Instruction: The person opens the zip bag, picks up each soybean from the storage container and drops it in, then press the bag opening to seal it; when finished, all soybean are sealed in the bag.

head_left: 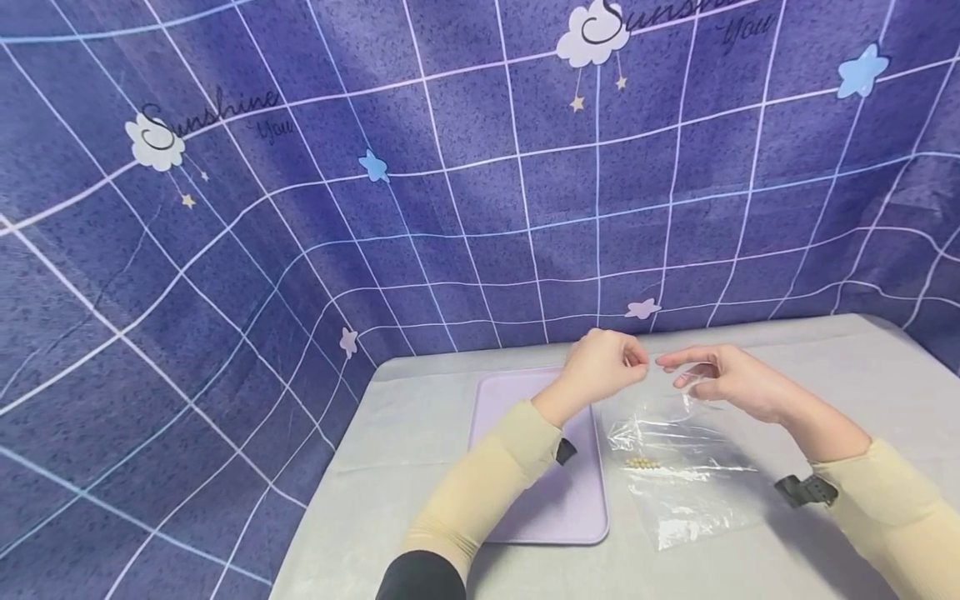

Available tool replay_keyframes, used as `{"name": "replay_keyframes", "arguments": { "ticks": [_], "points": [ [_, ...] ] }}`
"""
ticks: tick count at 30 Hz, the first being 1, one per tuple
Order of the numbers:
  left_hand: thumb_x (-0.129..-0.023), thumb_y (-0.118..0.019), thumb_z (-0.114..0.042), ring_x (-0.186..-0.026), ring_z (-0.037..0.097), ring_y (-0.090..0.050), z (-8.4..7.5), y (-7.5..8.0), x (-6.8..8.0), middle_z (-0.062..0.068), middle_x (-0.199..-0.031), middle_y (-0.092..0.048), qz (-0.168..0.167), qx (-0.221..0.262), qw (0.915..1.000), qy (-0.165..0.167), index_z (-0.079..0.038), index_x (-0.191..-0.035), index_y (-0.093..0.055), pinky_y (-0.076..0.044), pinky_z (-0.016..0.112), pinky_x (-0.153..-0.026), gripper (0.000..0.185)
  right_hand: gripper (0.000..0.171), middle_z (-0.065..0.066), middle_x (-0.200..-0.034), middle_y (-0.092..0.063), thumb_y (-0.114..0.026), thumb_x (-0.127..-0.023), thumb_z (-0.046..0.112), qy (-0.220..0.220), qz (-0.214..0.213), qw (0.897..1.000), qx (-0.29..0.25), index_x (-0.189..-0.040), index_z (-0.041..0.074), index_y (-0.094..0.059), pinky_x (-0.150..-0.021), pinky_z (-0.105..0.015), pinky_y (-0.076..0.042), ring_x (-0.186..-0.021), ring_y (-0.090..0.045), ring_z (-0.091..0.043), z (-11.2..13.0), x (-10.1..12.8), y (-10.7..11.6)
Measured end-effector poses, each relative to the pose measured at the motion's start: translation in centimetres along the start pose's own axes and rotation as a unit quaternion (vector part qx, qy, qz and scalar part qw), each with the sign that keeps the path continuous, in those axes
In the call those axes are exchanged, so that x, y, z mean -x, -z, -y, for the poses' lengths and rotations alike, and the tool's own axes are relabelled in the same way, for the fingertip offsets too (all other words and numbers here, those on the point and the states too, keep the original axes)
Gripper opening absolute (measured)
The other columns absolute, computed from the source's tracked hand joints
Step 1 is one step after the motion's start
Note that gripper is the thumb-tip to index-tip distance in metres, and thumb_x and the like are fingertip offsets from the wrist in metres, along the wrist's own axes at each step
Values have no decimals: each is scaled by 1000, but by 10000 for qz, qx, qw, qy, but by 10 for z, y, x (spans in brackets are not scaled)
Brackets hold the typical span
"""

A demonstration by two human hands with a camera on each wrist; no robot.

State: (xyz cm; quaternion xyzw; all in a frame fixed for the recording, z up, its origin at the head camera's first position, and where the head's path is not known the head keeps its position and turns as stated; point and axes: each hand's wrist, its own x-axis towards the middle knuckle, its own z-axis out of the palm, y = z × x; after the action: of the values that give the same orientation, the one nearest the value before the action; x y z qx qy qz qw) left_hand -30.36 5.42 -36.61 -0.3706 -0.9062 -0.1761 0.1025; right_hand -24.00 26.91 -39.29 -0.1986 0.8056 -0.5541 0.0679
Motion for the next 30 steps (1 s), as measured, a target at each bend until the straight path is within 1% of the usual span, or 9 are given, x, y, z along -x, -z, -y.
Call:
{"name": "replay_keyframes", "arguments": {
  "ticks": [5, 7, 11, 14, 18, 21, 24, 27, 30],
  "points": [
    [-81, -68, -31, -64, -9, -54, -17, -8, 3, -22, -77, -66, 193, -566, 9972, -446, -32, -88, -73, -38, 10, -50, 8, 60, -10, -127, -59, -57, -74, -11, -24, -36, 10000, -83, -132, -12, -44, -80, -28, -55, -100, -63, -13, 1, 1, 0],
    [-81, -68, -32, -68, -8, -56, -19, -12, 4, -23, -79, -66, 282, -852, 9944, -559, -33, -88, -73, -38, 10, -52, 9, 60, -9, -126, -59, -57, -73, -11, -19, -27, 9999, -137, -132, -13, -43, -81, -29, -55, -100, -63, -13, 1, 1, 0],
    [-81, -67, -35, -75, -6, -58, -22, -19, 4, -26, -82, -65, 426, -1232, 9898, -566, -36, -90, -72, -40, 14, -56, 10, 60, -2, -123, -62, -57, -74, -11, 53, 34, 9998, -195, -132, -14, -42, -81, -29, -55, -100, -63, -13, 2, 1, -1],
    [-81, -67, -38, -77, -7, -58, -22, -20, 5, -26, -83, -65, 447, -1272, 9894, -536, -37, -92, -71, -41, 15, -57, 12, 60, 4, -118, -63, -57, -74, -12, 123, 58, 9997, -204, -132, -15, -42, -81, -29, -55, -99, -63, -12, 2, 2, 0],
    [-81, -70, -40, -74, -7, -57, -20, -16, 3, -22, -82, -66, 320, -858, 9939, -619, -33, -93, -72, -40, 11, -55, 14, 59, -1, -119, -63, -57, -74, -11, 109, 29, 9998, -178, -131, -14, -43, -81, -28, -55, -99, -63, -11, 1, 2, 0],
    [-82, -70, -38, -67, -8, -55, -14, -9, -1, -19, -80, -67, 89, -264, 9980, -562, -29, -92, -73, -40, 9, -53, 14, 58, -5, -123, -61, -58, -75, -10, 69, -2, 9999, -98, -132, -13, -44, -81, -27, -54, -99, -63, -11, 1, 2, 0],
    [-84, -69, -37, -66, -9, -55, -2, 2, -9, -18, -81, -68, -252, 405, 9987, -205, -29, -91, -72, -42, 9, -56, 11, 57, 4, -122, -61, -58, -76, -10, 74, 2, 10000, -22, -131, -13, -45, -81, -27, -54, -98, -63, -9, 1, 3, -1],
    [-83, -71, -35, -69, -8, -59, 16, 12, -17, -17, -83, -70, -565, 989, 9933, 212, -28, -89, -72, -46, 12, -62, 9, 57, 18, -117, -60, -56, -75, -11, 81, 33, 10000, 24, -132, -12, -45, -81, -28, -54, -98, -62, -8, 3, 3, -1],
    [-83, -72, -34, -72, -6, -61, 38, 14, -26, -16, -83, -71, -700, 1177, 9892, 522, -27, -87, -72, -48, 16, -68, 8, 57, 23, -114, -59, -56, -75, -11, 94, 6, 9999, 74, -131, -11, -46, -80, -28, -54, -97, -62, -6, 4, 4, -1]
  ]
}}
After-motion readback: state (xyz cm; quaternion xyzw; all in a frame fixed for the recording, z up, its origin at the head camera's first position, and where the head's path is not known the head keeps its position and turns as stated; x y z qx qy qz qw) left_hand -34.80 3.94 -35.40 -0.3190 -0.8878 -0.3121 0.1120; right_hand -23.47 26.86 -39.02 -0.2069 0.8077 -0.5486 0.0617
